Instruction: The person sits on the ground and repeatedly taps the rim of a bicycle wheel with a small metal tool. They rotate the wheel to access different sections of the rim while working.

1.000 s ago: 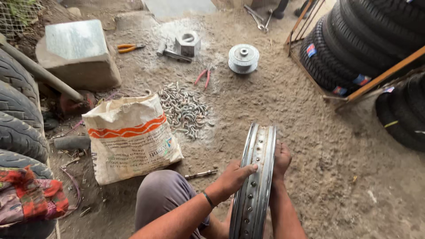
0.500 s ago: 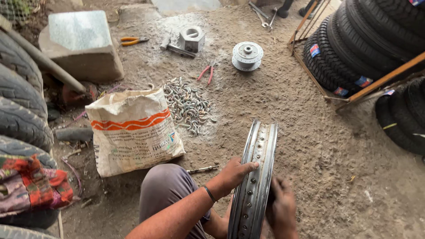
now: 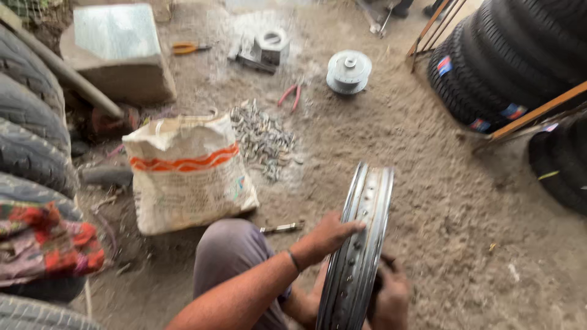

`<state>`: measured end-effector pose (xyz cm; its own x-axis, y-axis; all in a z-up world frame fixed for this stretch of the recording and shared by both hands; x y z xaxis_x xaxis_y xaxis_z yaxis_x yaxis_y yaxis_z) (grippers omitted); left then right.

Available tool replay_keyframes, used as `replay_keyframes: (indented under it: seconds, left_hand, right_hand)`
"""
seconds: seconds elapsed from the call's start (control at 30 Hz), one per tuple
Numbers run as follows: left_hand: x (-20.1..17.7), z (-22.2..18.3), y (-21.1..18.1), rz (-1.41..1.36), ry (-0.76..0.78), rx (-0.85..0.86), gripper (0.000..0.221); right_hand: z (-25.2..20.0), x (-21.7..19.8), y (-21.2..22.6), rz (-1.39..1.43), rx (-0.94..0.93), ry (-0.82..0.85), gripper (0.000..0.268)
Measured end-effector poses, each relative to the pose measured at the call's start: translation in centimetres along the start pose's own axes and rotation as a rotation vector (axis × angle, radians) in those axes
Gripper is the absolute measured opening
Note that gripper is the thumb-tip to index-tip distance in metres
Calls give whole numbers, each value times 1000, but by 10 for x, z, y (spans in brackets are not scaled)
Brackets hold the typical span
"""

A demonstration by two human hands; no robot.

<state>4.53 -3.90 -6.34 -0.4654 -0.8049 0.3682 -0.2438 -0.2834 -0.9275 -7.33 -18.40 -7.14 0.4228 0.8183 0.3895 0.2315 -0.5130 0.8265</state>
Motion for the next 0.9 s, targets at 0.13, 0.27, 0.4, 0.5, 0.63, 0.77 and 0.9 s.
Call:
replay_keyframes:
  seconds: [0.13,0.27,0.4,0.5,0.63,0.77,0.9]
  left_hand:
    - [2,0,-5,77,-17,-14,35]
    - [-1,1,-18,208,-31,6,41]
    - [0,-3,-5,191,-15,-70,42]
    - [-4,4,-13,379,-22,2,45]
    - [2,-2,1,69,-13,33,38]
    - [-1,3,0,38,-19,33,37]
    - [14,-3,1,-120,-5,-159,37]
  right_hand:
    - [1,3,7,44,21,-63,22]
    - [3,19,20,89,32,-49,28]
    - [18,17,40,-412,-171,-138,28]
    - [35,25,50,-692,-405,-164,30]
    - [39,-12,0,39,112,-250,32]
    - [48,-2,8,-60,46,-183,37]
    - [87,19,47,-325,-75,-73,39]
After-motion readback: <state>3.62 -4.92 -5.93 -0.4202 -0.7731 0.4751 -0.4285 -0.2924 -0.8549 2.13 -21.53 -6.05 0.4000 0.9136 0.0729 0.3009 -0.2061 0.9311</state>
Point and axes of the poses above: each hand's wrist, its own z-axis towards the middle knuckle, its own x-axis out of the palm, y = z × x, the point moved 6 cm from there along z, towards the middle knuckle, and after that the axes turned 9 degrees about x, right-handed, at the moved point
